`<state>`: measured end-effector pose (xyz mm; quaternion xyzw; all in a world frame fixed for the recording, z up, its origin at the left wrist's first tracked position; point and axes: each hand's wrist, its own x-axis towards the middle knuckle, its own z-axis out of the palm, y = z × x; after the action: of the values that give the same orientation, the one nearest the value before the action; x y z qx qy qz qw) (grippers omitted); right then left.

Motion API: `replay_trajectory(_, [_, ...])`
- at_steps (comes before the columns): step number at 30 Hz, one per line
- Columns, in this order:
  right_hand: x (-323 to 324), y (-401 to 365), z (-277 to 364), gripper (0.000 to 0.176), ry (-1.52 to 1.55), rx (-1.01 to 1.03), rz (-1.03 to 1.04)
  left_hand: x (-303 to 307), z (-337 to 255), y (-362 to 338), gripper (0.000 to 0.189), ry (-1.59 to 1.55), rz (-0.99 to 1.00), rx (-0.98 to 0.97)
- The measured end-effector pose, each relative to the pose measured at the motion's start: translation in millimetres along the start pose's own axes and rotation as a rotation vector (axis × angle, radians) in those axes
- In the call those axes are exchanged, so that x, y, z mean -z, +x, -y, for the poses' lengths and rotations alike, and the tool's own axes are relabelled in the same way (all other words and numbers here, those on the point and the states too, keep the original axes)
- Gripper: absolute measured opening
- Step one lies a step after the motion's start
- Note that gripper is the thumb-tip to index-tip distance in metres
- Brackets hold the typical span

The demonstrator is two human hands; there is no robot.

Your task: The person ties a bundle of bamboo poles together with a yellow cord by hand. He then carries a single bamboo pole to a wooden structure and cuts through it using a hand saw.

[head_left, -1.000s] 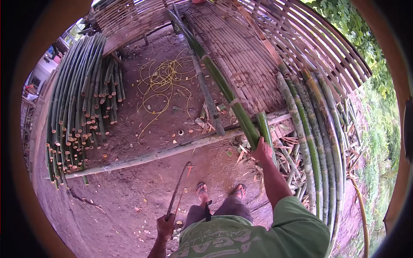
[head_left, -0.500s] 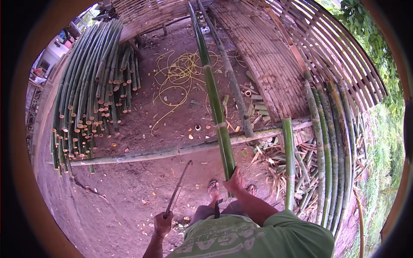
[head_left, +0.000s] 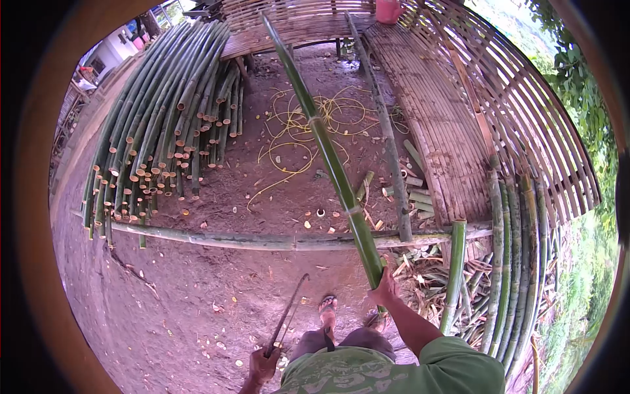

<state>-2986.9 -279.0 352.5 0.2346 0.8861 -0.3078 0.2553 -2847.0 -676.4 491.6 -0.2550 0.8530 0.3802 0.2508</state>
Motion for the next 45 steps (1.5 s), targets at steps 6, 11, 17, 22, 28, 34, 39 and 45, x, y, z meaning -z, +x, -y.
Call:
replay_trajectory(6, [14, 58, 87, 0.081, -0.043, 0.150, 0.000, 3, 3, 0, 0.036, 0.078, 0.093, -0.018])
replay_trajectory(11, [-18, 68, 253, 0.072, 0.092, 0.425, 0.148, 6, 16, 5, 0.042, 0.160, 0.113, -0.053])
replay_trajectory(17, [-47, -71, 334, 0.041, 0.633, 1.267, 0.852, 14, 13, 38, 0.041, 0.315, 0.157, -0.142])
replay_trajectory(22, [-43, -48, 130, 0.057, 0.248, 1.079, 0.283, 33, 2, 65, 0.035, 0.272, 0.242, -0.336])
replay_trajectory(28, [27, -84, -218, 0.079, -0.036, -0.521, -0.259, 68, -36, 82, 0.034, 0.395, 0.218, -0.527])
replay_trajectory(34, [3, -82, -378, 0.131, 0.018, -0.614, -0.128, 16, -159, 37, 0.035, 0.393, 0.078, -0.470])
replay_trajectory(39, [-7, -42, -392, 0.101, 0.018, -0.623, -0.209, -43, -213, 22, 0.037, 0.291, 0.025, -0.434])
replay_trajectory(45, [107, 1, -278, 0.075, -0.021, -0.426, 0.072, -83, -208, 0, 0.039, 0.299, -0.062, -0.270])
